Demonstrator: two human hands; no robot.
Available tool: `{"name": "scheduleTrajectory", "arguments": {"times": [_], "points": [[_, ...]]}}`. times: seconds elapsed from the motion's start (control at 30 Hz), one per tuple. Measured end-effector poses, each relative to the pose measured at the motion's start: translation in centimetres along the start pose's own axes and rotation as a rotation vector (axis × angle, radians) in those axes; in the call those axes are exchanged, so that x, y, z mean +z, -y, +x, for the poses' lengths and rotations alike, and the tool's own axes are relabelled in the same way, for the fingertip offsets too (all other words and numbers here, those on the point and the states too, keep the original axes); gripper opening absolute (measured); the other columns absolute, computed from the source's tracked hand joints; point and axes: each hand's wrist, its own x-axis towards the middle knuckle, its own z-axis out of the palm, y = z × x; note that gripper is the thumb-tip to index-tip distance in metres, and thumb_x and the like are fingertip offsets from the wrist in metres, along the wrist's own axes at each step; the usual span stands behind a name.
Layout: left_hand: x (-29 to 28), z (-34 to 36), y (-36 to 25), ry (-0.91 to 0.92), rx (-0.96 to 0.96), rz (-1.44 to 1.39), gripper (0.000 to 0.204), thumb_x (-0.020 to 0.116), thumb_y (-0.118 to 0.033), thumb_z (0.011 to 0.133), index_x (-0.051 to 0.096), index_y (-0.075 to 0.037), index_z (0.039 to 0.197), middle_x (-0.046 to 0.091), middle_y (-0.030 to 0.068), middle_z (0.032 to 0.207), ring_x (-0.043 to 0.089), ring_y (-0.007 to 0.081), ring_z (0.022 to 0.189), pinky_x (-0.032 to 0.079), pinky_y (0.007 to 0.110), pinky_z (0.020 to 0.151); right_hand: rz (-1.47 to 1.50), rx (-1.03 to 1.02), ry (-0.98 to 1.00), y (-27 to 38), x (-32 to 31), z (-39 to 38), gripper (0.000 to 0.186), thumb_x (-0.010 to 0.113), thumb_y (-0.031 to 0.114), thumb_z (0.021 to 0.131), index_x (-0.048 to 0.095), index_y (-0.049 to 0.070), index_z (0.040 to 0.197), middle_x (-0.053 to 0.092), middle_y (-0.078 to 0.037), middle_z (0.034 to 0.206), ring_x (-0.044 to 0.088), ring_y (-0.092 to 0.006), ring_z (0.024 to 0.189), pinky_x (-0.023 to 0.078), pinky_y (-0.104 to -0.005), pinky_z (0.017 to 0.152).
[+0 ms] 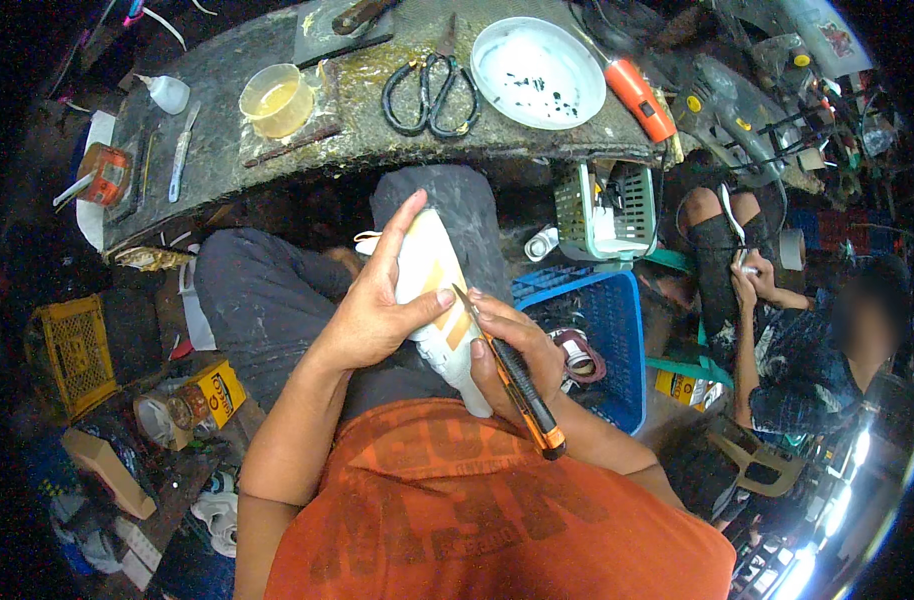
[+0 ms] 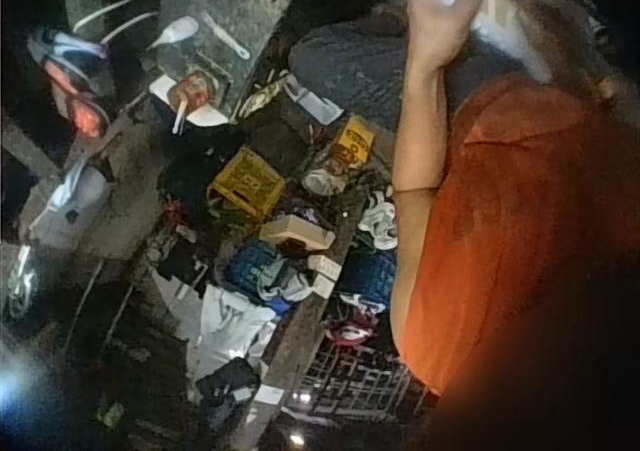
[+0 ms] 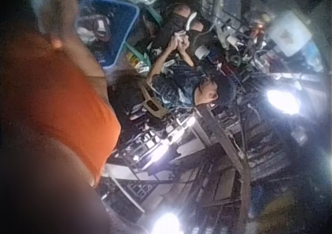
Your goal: The person uses a screwdriver to pry and separate the sole of a white sneaker, then switches to a utility knife to cut along the sole edge. The person continues to work on the same shoe, alternating between tools to separate the sole from the upper.
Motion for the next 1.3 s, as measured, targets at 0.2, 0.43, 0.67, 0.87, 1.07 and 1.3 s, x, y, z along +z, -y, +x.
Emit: {"name": "scheduleTrajectory", "arguments": {"times": [0.2, 0.43, 0.67, 0.87, 1.07, 1.3], "points": [[-0.1, 0.0, -0.2, -0.004, 0.034, 0.087, 0.097, 0.073, -0.002, 0.090, 0.015, 0.000, 0.167, 0.022, 0.0183, 0.171, 0.016, 0.0266, 0.160, 0.012, 0.038, 0.129, -0.007, -0.030, 0.021, 0.1, -0.1, 0.0, 0.031, 0.067, -0.004, 0.091, 0.063, -0.003, 0.122, 0.071, -0.029, 0.124, 0.071, -0.0414, 0.121, 0.057, -0.0461, 0.104], [0.3, -0.2, -0.3, -0.039, -0.016, 0.049, 0.098, 0.073, 0.001, 0.088, 0.015, 0.000, 0.167, 0.023, 0.0192, 0.170, 0.019, 0.0279, 0.159, 0.014, 0.039, 0.129, -0.033, -0.046, 0.035, 0.0, 0.0, -0.1, 0.031, 0.068, -0.003, 0.090, 0.062, -0.003, 0.121, 0.070, -0.029, 0.125, 0.071, -0.0415, 0.120, 0.057, -0.0454, 0.104], [0.1, 0.0, 0.2, -0.045, -0.020, 0.056, 0.098, 0.072, 0.001, 0.087, 0.017, -0.002, 0.167, 0.025, 0.0197, 0.169, 0.020, 0.0283, 0.159, 0.016, 0.039, 0.128, -0.042, -0.051, 0.044, -0.1, -0.1, -0.1, 0.030, 0.069, -0.003, 0.088, 0.063, -0.002, 0.117, 0.070, -0.027, 0.124, 0.071, -0.0408, 0.120, 0.058, -0.0447, 0.103], [0.5, 0.0, 0.3, -0.059, -0.066, -0.053, 0.097, 0.071, 0.001, 0.087, 0.017, -0.001, 0.167, 0.028, 0.0193, 0.167, 0.024, 0.0276, 0.156, 0.018, 0.038, 0.128, -0.034, -0.031, 0.054, 0.2, -0.3, -0.2, 0.029, 0.068, -0.003, 0.088, 0.063, -0.001, 0.117, 0.069, -0.026, 0.125, 0.069, -0.0404, 0.124, 0.057, -0.0451, 0.104], [0.6, 0.1, 0.2, -0.075, -0.058, 0.027, 0.096, 0.070, 0.003, 0.086, 0.018, -0.001, 0.167, 0.030, 0.0181, 0.165, 0.028, 0.0261, 0.153, 0.021, 0.037, 0.126, -0.052, -0.015, 0.076, 0.5, -0.6, -0.1, 0.029, 0.068, -0.003, 0.087, 0.064, 0.000, 0.116, 0.068, -0.026, 0.125, 0.068, -0.0413, 0.124, 0.057, -0.0452, 0.104], [0.7, 0.1, 0.1, -0.074, -0.053, -0.004, 0.095, 0.071, 0.001, 0.086, 0.020, -0.002, 0.167, 0.031, 0.0184, 0.164, 0.029, 0.0265, 0.153, 0.022, 0.037, 0.126, -0.021, 0.030, 0.118, 1.2, -1.1, 0.4, 0.027, 0.066, -0.005, 0.085, 0.065, -0.002, 0.112, 0.067, -0.027, 0.121, 0.068, -0.0438, 0.123, 0.056, -0.0474, 0.105]]}}
